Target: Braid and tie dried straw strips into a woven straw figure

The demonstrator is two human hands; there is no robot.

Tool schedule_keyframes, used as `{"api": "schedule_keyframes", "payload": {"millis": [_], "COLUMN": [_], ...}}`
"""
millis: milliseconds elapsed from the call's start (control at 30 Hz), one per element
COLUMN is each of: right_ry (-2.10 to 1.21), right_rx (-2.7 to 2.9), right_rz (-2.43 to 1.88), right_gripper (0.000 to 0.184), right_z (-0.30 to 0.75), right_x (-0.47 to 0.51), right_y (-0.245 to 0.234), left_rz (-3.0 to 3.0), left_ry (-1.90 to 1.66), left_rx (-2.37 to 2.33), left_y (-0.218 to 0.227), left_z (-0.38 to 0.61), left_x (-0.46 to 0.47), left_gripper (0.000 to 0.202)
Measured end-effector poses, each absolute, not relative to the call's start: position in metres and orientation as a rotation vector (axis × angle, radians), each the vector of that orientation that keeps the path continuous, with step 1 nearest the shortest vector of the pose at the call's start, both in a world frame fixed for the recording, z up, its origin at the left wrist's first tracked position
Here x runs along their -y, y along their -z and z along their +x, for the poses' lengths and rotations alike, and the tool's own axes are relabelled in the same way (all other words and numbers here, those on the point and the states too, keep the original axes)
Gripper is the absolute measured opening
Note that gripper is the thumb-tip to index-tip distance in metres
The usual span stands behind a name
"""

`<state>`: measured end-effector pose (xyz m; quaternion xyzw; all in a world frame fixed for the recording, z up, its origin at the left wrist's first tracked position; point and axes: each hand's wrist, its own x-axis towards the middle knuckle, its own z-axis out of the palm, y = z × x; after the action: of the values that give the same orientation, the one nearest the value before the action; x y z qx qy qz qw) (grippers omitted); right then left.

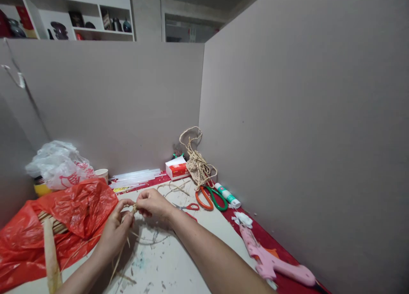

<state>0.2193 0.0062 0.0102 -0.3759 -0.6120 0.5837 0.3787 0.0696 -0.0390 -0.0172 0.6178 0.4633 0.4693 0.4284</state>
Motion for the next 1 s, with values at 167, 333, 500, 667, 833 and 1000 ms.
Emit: {"api": "schedule_keyframes", "payload": {"millis": [167, 333, 500, 667, 833, 1000], "right_ry": [-1.561, -1.701, -1.683, -1.602, -1.579, -1.559], "right_rx": [1.406, 1.281, 1.289, 1.128, 1.036, 1.185], "right_rz": [-0.962, -0.856, -0.780, -0.811, -0.860, -0.851], "right_gripper": [0.005, 0.004, 0.010, 0.014, 0.016, 0.017], "right_z": [0.219, 0.226, 0.230, 0.225, 0.223, 0.231], "right_x": [-0.012, -0.011, -0.008, -0.009, -0.010, -0.010], "right_y": [-0.007, -0.010, -0.012, -0.007, -0.003, -0.008], "left_rz": [1.545, 1.466, 1.370, 1.309, 1.202, 1.226], "left_ry": [-1.242, -1.267, -1.210, -1.115, -1.030, -1.061], "left_rx": [-1.147, -1.136, -1.104, -1.146, -1.068, -0.978], "left_y": [0.019, 0.012, 0.006, 0.008, 0.006, -0.001], "left_z": [0.072, 0.079, 0.082, 0.084, 0.086, 0.083], "left_x": [0.042, 0.049, 0.051, 0.052, 0.055, 0.057], "left_gripper": [0.018, 0.025, 0.036, 0.047, 0.065, 0.074]}}
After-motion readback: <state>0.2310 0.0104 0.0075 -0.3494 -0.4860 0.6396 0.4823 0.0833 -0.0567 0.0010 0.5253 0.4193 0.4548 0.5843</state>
